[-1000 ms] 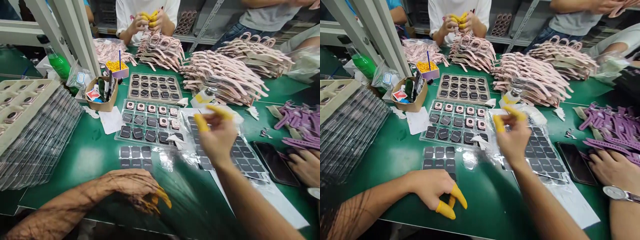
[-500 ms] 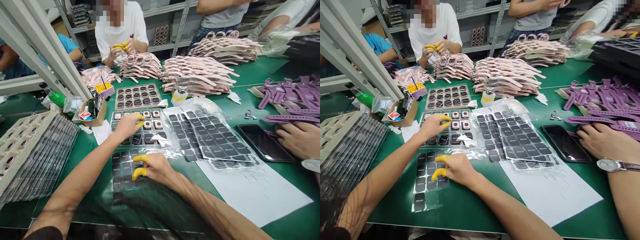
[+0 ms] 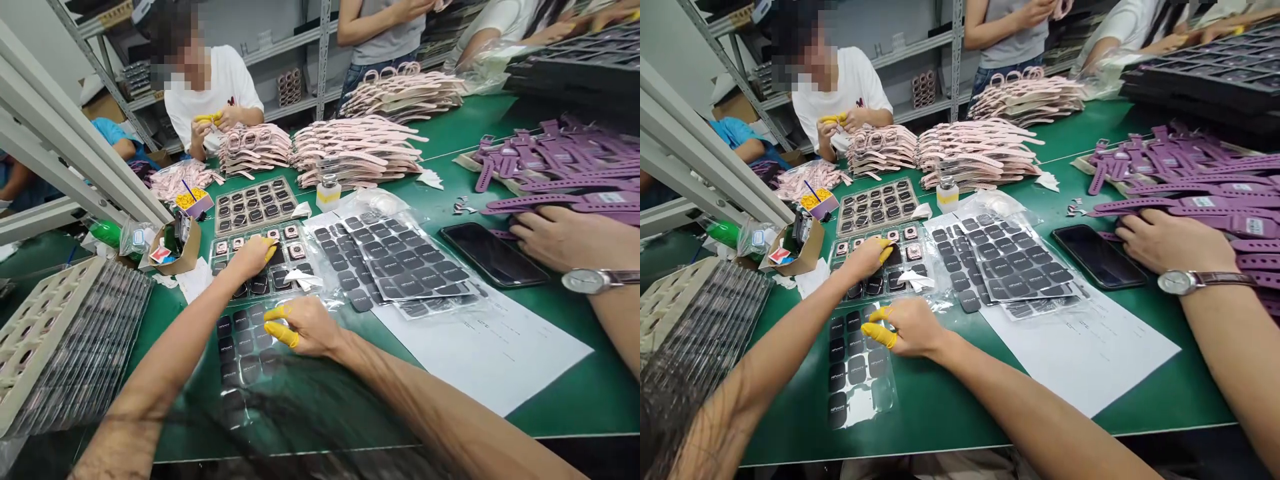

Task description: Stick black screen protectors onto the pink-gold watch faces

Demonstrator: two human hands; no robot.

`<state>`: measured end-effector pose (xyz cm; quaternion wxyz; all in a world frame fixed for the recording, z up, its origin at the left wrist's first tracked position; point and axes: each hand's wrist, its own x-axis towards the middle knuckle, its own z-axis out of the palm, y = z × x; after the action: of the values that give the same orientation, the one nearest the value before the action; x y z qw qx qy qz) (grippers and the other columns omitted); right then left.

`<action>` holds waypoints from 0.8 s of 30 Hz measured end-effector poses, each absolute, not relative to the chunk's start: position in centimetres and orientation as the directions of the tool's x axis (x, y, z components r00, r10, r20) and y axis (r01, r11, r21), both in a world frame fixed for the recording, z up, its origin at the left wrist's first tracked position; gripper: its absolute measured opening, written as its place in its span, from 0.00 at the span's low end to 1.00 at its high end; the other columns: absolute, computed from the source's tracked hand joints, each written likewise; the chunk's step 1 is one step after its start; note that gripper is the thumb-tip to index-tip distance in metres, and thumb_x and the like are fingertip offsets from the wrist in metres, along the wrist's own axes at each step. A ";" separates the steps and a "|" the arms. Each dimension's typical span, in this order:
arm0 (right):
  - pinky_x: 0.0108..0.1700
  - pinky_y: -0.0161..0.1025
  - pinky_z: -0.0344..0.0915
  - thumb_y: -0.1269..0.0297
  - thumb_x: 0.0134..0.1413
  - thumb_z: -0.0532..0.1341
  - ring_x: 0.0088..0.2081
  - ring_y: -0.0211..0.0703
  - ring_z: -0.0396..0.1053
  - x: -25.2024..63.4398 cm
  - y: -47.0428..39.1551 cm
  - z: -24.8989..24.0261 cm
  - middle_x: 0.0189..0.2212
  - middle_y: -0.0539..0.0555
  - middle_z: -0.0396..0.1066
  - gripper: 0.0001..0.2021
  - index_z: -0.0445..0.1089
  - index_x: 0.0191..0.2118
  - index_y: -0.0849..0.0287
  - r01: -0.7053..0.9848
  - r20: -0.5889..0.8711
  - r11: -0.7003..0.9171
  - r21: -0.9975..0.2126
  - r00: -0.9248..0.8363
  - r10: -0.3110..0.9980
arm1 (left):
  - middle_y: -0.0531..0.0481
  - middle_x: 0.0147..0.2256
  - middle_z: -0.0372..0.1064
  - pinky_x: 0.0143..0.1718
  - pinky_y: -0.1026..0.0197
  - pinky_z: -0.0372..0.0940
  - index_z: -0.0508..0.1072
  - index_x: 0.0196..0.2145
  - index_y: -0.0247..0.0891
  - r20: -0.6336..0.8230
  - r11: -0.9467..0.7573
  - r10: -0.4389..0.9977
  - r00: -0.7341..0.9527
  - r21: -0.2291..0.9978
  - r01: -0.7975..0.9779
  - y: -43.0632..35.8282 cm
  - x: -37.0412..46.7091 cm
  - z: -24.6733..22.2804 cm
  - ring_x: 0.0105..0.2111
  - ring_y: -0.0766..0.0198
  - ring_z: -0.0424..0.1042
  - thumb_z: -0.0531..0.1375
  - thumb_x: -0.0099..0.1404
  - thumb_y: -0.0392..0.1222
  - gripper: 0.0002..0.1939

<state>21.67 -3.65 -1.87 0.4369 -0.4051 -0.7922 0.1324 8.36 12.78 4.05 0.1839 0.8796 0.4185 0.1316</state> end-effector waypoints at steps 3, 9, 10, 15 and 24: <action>0.33 0.41 0.69 0.57 0.73 0.56 0.30 0.43 0.72 21.9 -3.4 -1.2 0.32 0.53 0.75 0.14 0.74 0.54 0.54 0.539 0.649 0.566 -0.624 -0.046 0.759 | 0.38 0.49 0.77 0.57 0.47 0.69 0.74 0.52 0.36 0.148 -0.465 0.870 0.470 0.564 0.683 8.6 6.1 3.2 0.50 0.52 0.76 0.48 0.79 0.41 0.17; 0.35 0.40 0.76 0.68 0.66 0.63 0.41 0.43 0.74 22.8 -2.8 -0.7 0.45 0.55 0.71 0.20 0.68 0.61 0.48 0.377 0.670 0.660 -0.650 -0.125 0.732 | 0.42 0.45 0.82 0.47 0.55 0.77 0.78 0.46 0.35 -0.268 0.244 0.871 0.413 0.964 0.110 -0.2 1.9 1.7 0.41 0.56 0.83 0.73 0.60 0.61 0.28; 0.37 0.41 0.77 0.69 0.66 0.63 0.41 0.44 0.75 22.8 -2.8 -0.8 0.44 0.55 0.72 0.19 0.70 0.60 0.48 0.383 0.671 0.680 -0.626 -0.181 0.719 | 0.43 0.42 0.83 0.46 0.56 0.78 0.78 0.44 0.35 -0.339 0.340 0.849 0.405 0.938 0.072 -0.7 1.7 1.7 0.39 0.57 0.83 0.78 0.53 0.60 0.30; 0.34 0.41 0.76 0.68 0.66 0.63 0.33 0.43 0.76 21.9 -3.8 -1.4 0.35 0.52 0.76 0.10 0.74 0.51 0.50 0.524 0.549 0.526 -0.670 -0.127 0.826 | 0.46 0.35 0.83 0.43 0.57 0.78 0.79 0.39 0.35 -0.466 0.500 0.800 0.379 0.866 0.008 -0.9 1.8 1.7 0.35 0.59 0.83 0.82 0.42 0.58 0.34; 0.14 0.36 0.61 0.42 0.48 0.74 0.14 0.37 0.63 24.0 -4.8 1.5 0.24 0.41 0.70 0.24 0.65 0.41 0.47 -0.061 -0.064 -0.071 -0.996 -0.118 0.991 | 0.53 0.37 0.77 0.52 0.59 0.76 0.75 0.37 0.37 -0.356 0.456 0.883 0.305 0.806 -0.377 -1.2 1.8 0.9 0.41 0.65 0.80 0.78 0.55 0.57 0.25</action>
<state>24.00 -4.75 1.54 0.4689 -0.4703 -0.4945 0.5608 1.81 -1.21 0.86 0.7472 0.3072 0.4118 0.4217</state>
